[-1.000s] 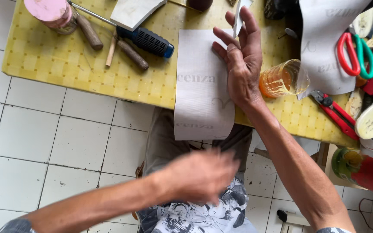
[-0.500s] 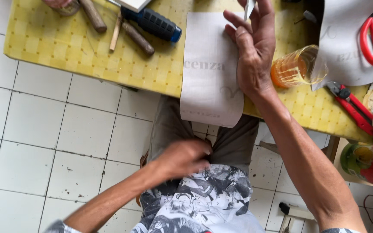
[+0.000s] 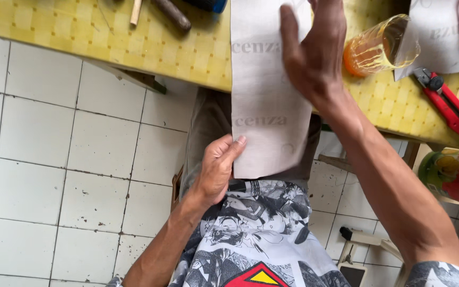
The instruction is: The person applies a yellowish adhesive to the bottom of a shoe sole using a small brush. They then apply the same adhesive to a rectangular piece of white paper or fabric, spreading it evenly across the surface.
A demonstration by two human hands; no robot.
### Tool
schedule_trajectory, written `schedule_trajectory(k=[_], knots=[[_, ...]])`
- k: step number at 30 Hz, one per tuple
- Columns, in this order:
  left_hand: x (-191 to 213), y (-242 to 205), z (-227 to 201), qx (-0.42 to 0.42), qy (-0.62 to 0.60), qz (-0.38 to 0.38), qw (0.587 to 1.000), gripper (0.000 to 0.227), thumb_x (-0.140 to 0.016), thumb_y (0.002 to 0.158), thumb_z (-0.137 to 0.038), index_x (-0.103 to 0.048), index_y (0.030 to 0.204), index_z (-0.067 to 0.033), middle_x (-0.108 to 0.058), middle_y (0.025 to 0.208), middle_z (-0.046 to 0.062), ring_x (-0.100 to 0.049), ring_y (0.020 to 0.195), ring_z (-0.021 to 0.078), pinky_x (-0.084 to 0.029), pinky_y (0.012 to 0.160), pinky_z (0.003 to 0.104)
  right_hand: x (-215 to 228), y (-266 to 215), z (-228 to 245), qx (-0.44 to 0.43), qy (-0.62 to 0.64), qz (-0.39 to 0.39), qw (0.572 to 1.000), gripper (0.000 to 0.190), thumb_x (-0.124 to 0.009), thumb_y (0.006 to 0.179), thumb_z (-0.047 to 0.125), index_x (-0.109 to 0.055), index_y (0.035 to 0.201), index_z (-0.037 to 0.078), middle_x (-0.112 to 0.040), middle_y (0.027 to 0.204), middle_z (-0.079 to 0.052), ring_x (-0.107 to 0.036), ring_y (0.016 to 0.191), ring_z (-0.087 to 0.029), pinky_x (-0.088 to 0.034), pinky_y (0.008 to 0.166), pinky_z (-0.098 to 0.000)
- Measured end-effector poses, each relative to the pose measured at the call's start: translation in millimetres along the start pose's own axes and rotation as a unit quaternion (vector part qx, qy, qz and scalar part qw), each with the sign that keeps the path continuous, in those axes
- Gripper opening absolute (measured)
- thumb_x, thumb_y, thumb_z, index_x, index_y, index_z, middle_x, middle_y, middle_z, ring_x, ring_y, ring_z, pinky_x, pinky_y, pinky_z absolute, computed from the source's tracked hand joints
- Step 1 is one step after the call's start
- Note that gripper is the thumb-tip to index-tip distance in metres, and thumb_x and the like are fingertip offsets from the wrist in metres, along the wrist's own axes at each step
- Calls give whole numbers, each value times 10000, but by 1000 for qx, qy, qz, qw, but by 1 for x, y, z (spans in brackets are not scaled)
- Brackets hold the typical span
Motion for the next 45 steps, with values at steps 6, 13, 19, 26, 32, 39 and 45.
schedule_trajectory(k=[6,13,19,26,32,39,45], knots=[[-26,-17,3,118,-235,-4,965,271,-586,948,-195,-630,1124,5,-688,1084,138,-658,976,202,-597,763,376,-17,-68,64,41,-223,124,966,585,-531,1140,314,-176,1542,82,-265,1612,-119,-251,1543,-335,-231,1339,-572],[-34,-18,1,139,-142,-3,980,350,-524,957,-205,-612,1223,5,-683,1157,148,-654,1002,224,-552,817,336,54,-109,116,51,16,12,999,615,-584,997,176,-231,1493,90,-389,1447,-296,-445,1383,-469,-415,1218,-608],[-35,-37,-24,67,-47,-64,995,440,-496,916,-262,-599,1246,10,-689,1215,189,-660,1085,287,-574,897,416,134,-96,88,35,-106,-115,987,432,-537,1014,-58,-304,1377,-85,-415,1301,-350,-549,1196,-519,-553,1055,-621],[-20,-37,-16,82,-20,-48,995,529,-642,775,-216,-603,1274,-45,-685,1260,165,-633,1135,323,-570,905,510,140,-68,39,-83,-249,-35,964,968,-901,836,283,-208,1478,73,-432,1389,-229,-534,1210,-332,-497,978,-400],[-36,-4,-32,60,73,-29,995,317,-619,861,-166,-657,1130,-3,-725,1076,175,-700,967,312,-630,715,440,119,-73,6,-115,-224,-67,965,902,-873,840,163,-248,1474,20,-395,1439,-253,-619,1174,-361,-511,966,-414],[-42,16,-58,78,86,-16,993,353,-612,856,-178,-663,1145,18,-730,1156,181,-687,1019,276,-588,834,386,138,-62,16,-78,-243,-46,966,983,-869,741,253,-258,1451,-46,-428,1423,-292,-584,1174,-390,-525,1001,-451],[-39,19,-65,-12,173,-53,983,330,-649,844,-187,-688,1121,-14,-754,1046,107,-696,949,193,-596,804,317,172,-53,36,-49,-231,-93,967,227,-612,1065,-157,-503,1263,-138,-657,1122,-305,-676,1060,-361,-522,1005,-418]])
Point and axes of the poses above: each hand's wrist, its own y-axis towards the middle knuckle, its own x-axis out of the back of the hand, z = x × y, the point moved 3 cm from there along y, towards the middle knuckle
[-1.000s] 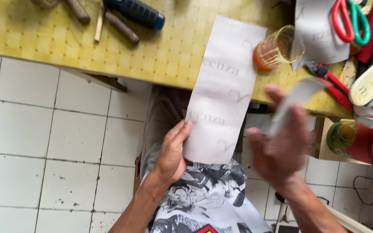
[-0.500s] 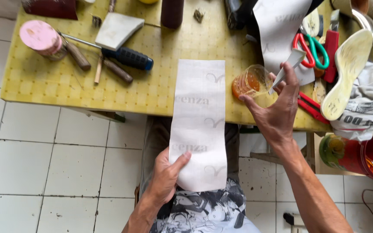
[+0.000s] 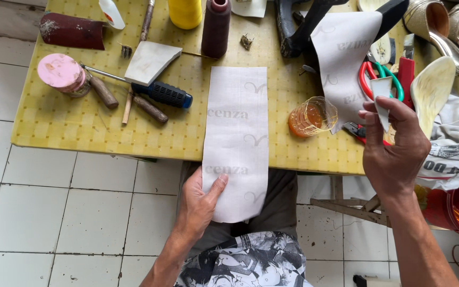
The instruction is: The person applies a yellowish adhesive to the bottom of a shoe sole using a small brush. They then apply the same adhesive to a rectangular piece of white paper or fabric, spreading it evenly across the surface.
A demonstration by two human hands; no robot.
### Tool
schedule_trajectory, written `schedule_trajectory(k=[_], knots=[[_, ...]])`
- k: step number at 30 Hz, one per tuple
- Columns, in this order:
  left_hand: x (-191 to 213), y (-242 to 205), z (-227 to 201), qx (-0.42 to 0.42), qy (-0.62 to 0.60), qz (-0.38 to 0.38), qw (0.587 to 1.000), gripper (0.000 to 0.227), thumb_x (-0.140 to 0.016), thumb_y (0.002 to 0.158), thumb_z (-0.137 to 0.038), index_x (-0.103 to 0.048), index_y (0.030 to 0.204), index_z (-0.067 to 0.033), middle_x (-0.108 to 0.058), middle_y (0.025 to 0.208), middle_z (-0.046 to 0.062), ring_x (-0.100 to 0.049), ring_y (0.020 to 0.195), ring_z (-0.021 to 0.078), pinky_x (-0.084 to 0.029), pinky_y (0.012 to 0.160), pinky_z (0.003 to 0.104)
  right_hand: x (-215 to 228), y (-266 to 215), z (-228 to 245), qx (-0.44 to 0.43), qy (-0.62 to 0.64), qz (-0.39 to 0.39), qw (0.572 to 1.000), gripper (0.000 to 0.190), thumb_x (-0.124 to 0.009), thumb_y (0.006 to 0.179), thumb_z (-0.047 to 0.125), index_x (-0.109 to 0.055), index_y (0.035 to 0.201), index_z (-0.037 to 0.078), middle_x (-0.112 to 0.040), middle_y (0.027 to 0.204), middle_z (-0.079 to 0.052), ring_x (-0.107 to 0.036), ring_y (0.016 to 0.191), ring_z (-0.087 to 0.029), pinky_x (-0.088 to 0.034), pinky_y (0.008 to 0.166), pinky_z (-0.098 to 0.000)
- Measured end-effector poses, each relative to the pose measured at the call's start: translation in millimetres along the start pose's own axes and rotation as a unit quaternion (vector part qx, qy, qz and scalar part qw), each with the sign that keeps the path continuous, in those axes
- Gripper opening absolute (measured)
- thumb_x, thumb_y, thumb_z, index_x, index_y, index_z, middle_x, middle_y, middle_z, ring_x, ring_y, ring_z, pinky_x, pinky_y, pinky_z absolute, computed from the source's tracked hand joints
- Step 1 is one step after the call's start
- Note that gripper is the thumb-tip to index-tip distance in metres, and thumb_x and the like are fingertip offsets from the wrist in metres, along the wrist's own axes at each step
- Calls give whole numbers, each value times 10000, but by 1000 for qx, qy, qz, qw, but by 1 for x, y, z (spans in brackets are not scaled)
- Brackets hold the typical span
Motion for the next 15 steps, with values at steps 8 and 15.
schedule_trajectory(k=[8,15], knots=[[-8,3,-17,89,-16,-19,996,341,-681,809,-210,-731,1034,41,-746,1015,116,-687,942,184,-566,817,309,13,4,5,-35,94,28,995,173,-537,1077,-162,-502,1245,-144,-629,1091,-316,-675,956,-370,-582,863,-412],[10,-2,8,64,-17,37,997,490,-635,806,-305,-647,1168,25,-718,1151,166,-686,1033,257,-582,895,355,-37,-49,48,69,68,137,986,335,-698,910,105,-594,1228,91,-696,1148,-94,-706,1029,-254,-567,902,-345]])
Point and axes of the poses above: each hand's wrist, its own y-axis towards the middle knuckle, its own x-axis out of the back of the hand, z = x × y, the point moved 3 cm from there along y, towards the middle knuckle
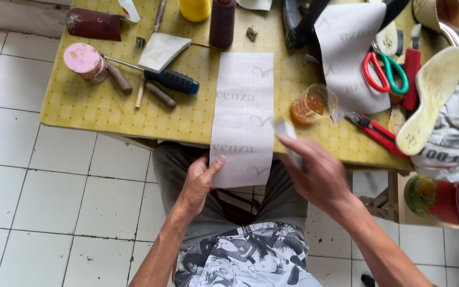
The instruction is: The person applies a yellowish adhesive to the bottom of a shoe sole using a small brush. They then apply the same adhesive to a rectangular piece of white paper or fabric, spreading it evenly across the surface.
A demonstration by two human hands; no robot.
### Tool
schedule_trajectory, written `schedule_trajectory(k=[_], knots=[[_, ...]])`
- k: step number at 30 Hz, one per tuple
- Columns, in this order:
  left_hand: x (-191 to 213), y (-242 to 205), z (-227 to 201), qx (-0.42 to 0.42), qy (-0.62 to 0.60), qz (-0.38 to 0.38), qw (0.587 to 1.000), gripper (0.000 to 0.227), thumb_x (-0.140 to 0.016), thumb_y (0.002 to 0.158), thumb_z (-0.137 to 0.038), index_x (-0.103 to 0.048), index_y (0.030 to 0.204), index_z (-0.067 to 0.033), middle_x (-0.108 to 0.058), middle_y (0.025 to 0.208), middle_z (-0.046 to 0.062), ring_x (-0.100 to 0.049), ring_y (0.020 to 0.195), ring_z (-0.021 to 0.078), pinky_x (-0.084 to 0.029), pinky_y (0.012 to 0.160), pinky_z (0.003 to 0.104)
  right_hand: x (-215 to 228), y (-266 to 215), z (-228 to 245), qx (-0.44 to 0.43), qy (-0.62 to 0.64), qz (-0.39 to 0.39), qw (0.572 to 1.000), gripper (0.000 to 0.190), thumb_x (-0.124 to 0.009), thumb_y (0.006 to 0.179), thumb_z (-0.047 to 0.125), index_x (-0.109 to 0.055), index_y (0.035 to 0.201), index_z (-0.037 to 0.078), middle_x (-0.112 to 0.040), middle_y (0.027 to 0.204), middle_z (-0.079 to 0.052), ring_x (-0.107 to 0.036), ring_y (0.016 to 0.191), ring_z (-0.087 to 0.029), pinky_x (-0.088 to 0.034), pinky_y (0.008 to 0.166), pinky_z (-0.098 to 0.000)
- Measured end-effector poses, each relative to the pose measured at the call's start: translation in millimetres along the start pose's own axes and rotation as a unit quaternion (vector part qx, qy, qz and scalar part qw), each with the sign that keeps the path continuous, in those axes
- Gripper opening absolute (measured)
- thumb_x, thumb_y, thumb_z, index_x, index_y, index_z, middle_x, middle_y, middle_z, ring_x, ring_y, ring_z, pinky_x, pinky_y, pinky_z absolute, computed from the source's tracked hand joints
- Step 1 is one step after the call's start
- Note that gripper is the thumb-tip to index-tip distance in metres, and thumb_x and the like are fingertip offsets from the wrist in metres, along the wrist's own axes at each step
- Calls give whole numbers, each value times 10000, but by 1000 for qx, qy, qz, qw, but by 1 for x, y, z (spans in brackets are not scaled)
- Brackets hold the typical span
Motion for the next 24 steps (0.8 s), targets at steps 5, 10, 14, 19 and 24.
schedule_trajectory(k=[5,10,14,19,24], knots=[[25,30,74,8,-181,0,983,902,-396,776,-695,-498,1374,-27,-696,1007,224,-694,893,303,-573,785,400,-70,34,-21,59,17,94,994,440,-518,963,29,-405,1388,35,-585,1319,-233,-616,1150,-389,-511,902,-441],[36,118,226,58,202,18,978,593,-459,961,-436,-533,1286,55,-631,1194,225,-596,1127,329,-445,958,383,-87,36,-32,65,-23,48,996,484,-559,881,41,-509,1361,66,-621,1210,-162,-583,1178,-372,-473,995,-493],[21,193,298,12,520,38,853,479,-511,944,-333,-576,1296,-14,-643,1187,208,-632,1063,365,-511,854,469,-76,49,-28,24,27,80,996,366,-564,936,33,-488,1291,-10,-598,1265,-280,-569,1239,-437,-428,1107,-555],[19,243,343,-89,743,12,663,513,-495,956,-348,-522,1351,-21,-573,1282,191,-550,1157,358,-425,945,481,-79,60,-38,-36,64,96,993,346,-656,883,117,-576,1197,-4,-666,1191,-208,-593,1224,-394,-464,1055,-537],[-5,243,375,-204,885,2,418,544,-485,968,-361,-473,1401,-30,-508,1369,170,-473,1241,346,-344,1025,487,-73,61,-43,-52,81,102,990,315,-697,865,140,-615,1146,23,-695,1137,-180,-621,1191,-389,-481,1036,-520]])
Point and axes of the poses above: each hand's wrist, its own y-axis towards the middle knuckle, its own x-axis out of the back of the hand, z = x × y, the point moved 3 cm from there along y, towards the middle knuckle
